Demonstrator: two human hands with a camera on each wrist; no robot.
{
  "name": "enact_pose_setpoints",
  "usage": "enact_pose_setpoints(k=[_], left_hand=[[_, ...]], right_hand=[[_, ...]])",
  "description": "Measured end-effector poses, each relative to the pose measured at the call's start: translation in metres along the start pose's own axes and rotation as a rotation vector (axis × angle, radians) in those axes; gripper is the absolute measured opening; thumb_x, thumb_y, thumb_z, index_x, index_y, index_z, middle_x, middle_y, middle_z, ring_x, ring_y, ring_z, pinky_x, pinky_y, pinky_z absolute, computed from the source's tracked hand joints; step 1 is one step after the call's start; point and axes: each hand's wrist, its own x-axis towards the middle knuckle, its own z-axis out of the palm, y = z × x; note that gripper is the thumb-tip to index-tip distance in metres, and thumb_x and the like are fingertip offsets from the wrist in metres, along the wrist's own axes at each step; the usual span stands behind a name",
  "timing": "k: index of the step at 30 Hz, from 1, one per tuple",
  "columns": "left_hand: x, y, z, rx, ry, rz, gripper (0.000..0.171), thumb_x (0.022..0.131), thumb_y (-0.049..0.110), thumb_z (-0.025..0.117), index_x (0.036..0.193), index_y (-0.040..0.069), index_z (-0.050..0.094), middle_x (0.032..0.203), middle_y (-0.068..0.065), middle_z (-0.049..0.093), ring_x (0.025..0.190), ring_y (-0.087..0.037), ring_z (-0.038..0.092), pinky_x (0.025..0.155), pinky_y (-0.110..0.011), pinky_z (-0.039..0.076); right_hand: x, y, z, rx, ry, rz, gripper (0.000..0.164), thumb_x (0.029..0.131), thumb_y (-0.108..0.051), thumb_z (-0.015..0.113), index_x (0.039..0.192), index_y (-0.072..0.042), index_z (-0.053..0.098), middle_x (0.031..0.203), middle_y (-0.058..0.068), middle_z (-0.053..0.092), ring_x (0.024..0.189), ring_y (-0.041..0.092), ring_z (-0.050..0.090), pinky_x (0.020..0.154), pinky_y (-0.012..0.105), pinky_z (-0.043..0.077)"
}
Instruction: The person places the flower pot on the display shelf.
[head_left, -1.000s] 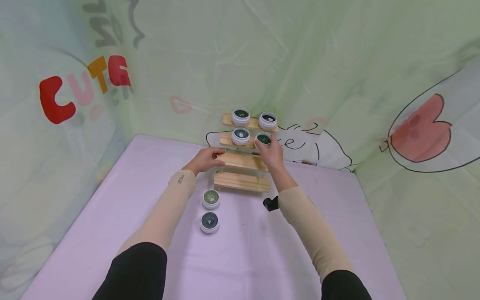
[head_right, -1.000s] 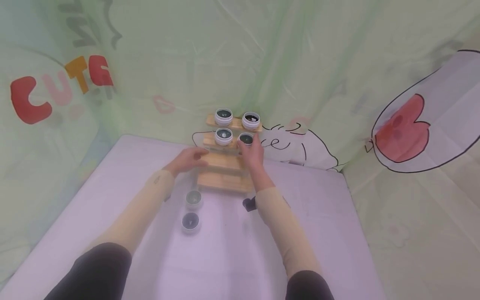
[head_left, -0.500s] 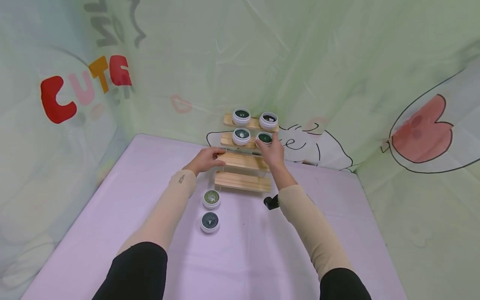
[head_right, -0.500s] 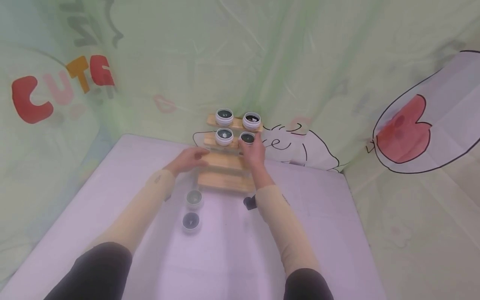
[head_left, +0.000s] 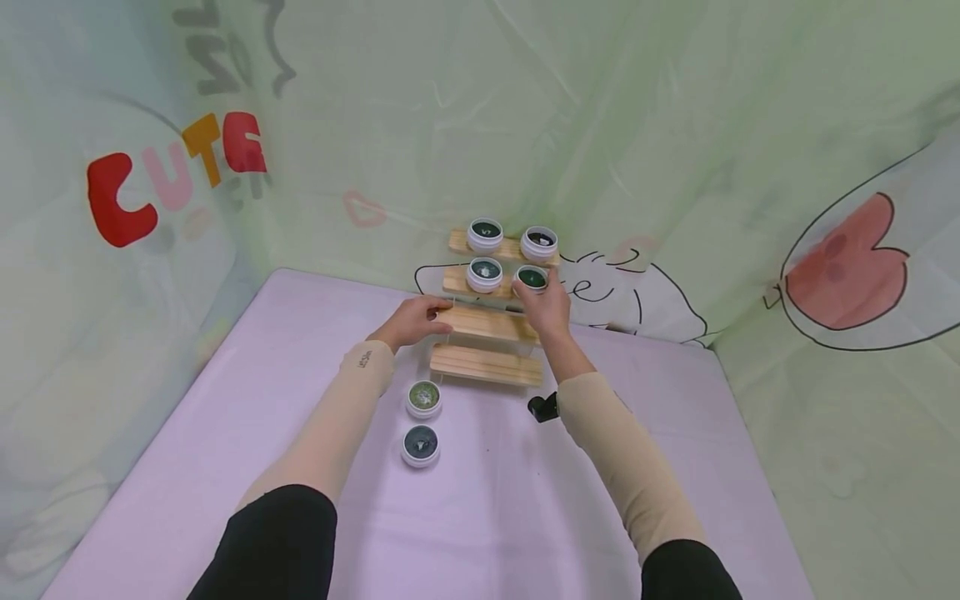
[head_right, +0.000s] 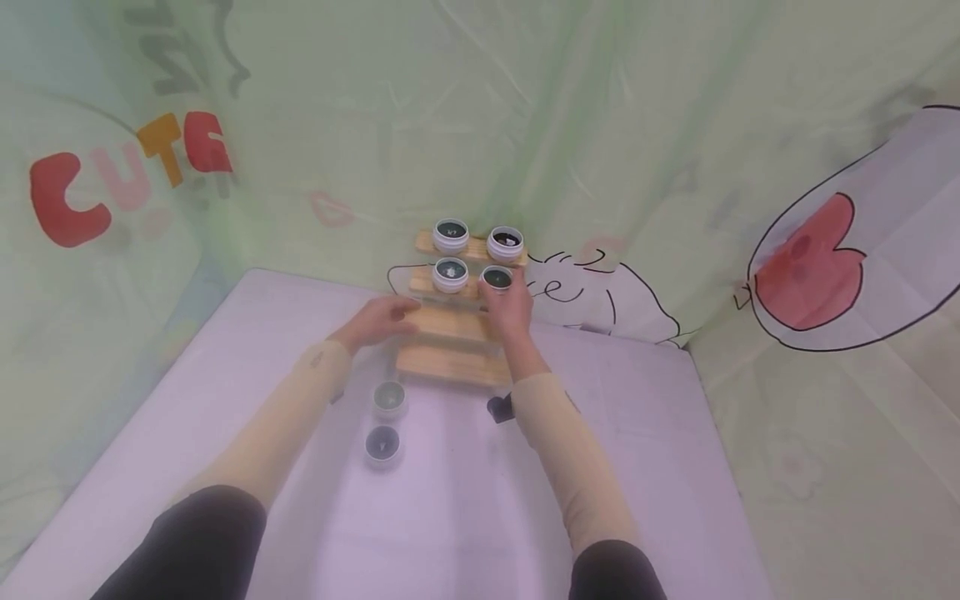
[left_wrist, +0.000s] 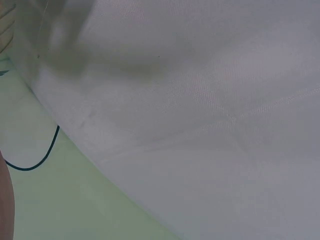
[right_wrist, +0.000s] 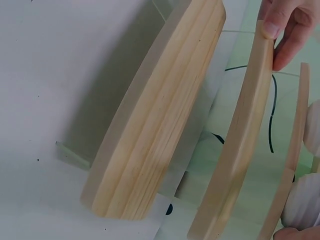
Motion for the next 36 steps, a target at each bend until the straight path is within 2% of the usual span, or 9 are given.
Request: enact_pose_setpoints(k=[6,9,12,15,18,21,27,36], left_hand=[[0.003,-0.003,0.002,0.008,0.002,0.003,0.057,0.088,0.018,0.075,0.137,-0.002,0.054,0.142,-0.017,0.051,0.130,-0.028,0.050,0.108,-0.030,0.044],[0.003,-0.004,0.002,0.011,0.006,0.011,0.056,0.088,0.018,0.075,0.136,-0.002,0.055,0.141,-0.017,0.052,0.129,-0.028,0.050,0.108,-0.030,0.044],[0.003,-0.003,0.002,0.016,0.008,0.010,0.056,0.088,0.018,0.075,0.136,-0.001,0.055,0.141,-0.017,0.052,0.129,-0.028,0.050,0.108,-0.030,0.044],[0.002,-0.003,0.003,0.020,0.009,0.003,0.056,0.088,0.019,0.075,0.137,-0.001,0.055,0.142,-0.016,0.052,0.130,-0.027,0.050,0.108,-0.030,0.044],[0.002,-0.003,0.003,0.019,0.010,0.001,0.056,0.088,0.018,0.074,0.137,0.000,0.054,0.142,-0.016,0.052,0.130,-0.027,0.050,0.108,-0.031,0.044],[0.002,-0.003,0.002,0.018,0.012,0.005,0.055,0.089,0.018,0.074,0.137,-0.001,0.054,0.141,-0.016,0.052,0.129,-0.027,0.050,0.108,-0.031,0.044],[0.002,-0.003,0.001,0.008,0.014,0.011,0.055,0.088,0.018,0.075,0.136,-0.001,0.055,0.140,-0.017,0.053,0.129,-0.028,0.051,0.108,-0.032,0.044],[0.002,-0.004,0.003,0.016,0.017,0.019,0.055,0.089,0.019,0.074,0.136,-0.001,0.055,0.140,-0.017,0.053,0.129,-0.028,0.050,0.108,-0.032,0.044]], right_hand=[[-0.007,0.002,0.000,0.026,0.029,-0.027,0.068,0.091,-0.031,0.069,0.144,0.000,0.039,0.131,0.023,0.056,0.123,0.035,0.050,0.108,0.044,0.040],[-0.013,0.003,-0.001,0.043,0.039,-0.056,0.061,0.092,-0.029,0.070,0.139,-0.001,0.044,0.127,0.020,0.057,0.120,0.033,0.052,0.106,0.043,0.042],[-0.021,0.003,-0.003,0.057,0.037,-0.062,0.072,0.091,-0.029,0.070,0.147,0.000,0.035,0.140,0.022,0.050,0.131,0.032,0.045,0.113,0.040,0.037],[-0.029,0.005,-0.004,0.059,0.024,-0.063,0.083,0.092,-0.031,0.069,0.152,0.003,0.023,0.152,0.024,0.034,0.141,0.033,0.033,0.119,0.039,0.028],[-0.039,0.007,-0.003,0.059,0.013,-0.084,0.089,0.092,-0.031,0.068,0.154,0.005,0.015,0.156,0.024,0.024,0.143,0.034,0.027,0.120,0.039,0.025],[-0.054,0.007,-0.001,0.079,0.006,-0.107,0.088,0.093,-0.029,0.069,0.154,0.003,0.015,0.158,0.021,0.021,0.143,0.033,0.027,0.119,0.039,0.026],[-0.089,-0.002,0.011,0.117,-0.046,-0.093,0.088,0.094,-0.028,0.067,0.155,0.001,0.010,0.161,0.018,0.014,0.143,0.034,0.027,0.119,0.037,0.027],[-0.127,-0.001,0.038,0.150,-0.107,-0.165,0.088,0.092,-0.028,0.070,0.154,0.005,0.016,0.159,0.021,0.020,0.144,0.031,0.027,0.116,0.041,0.031]])
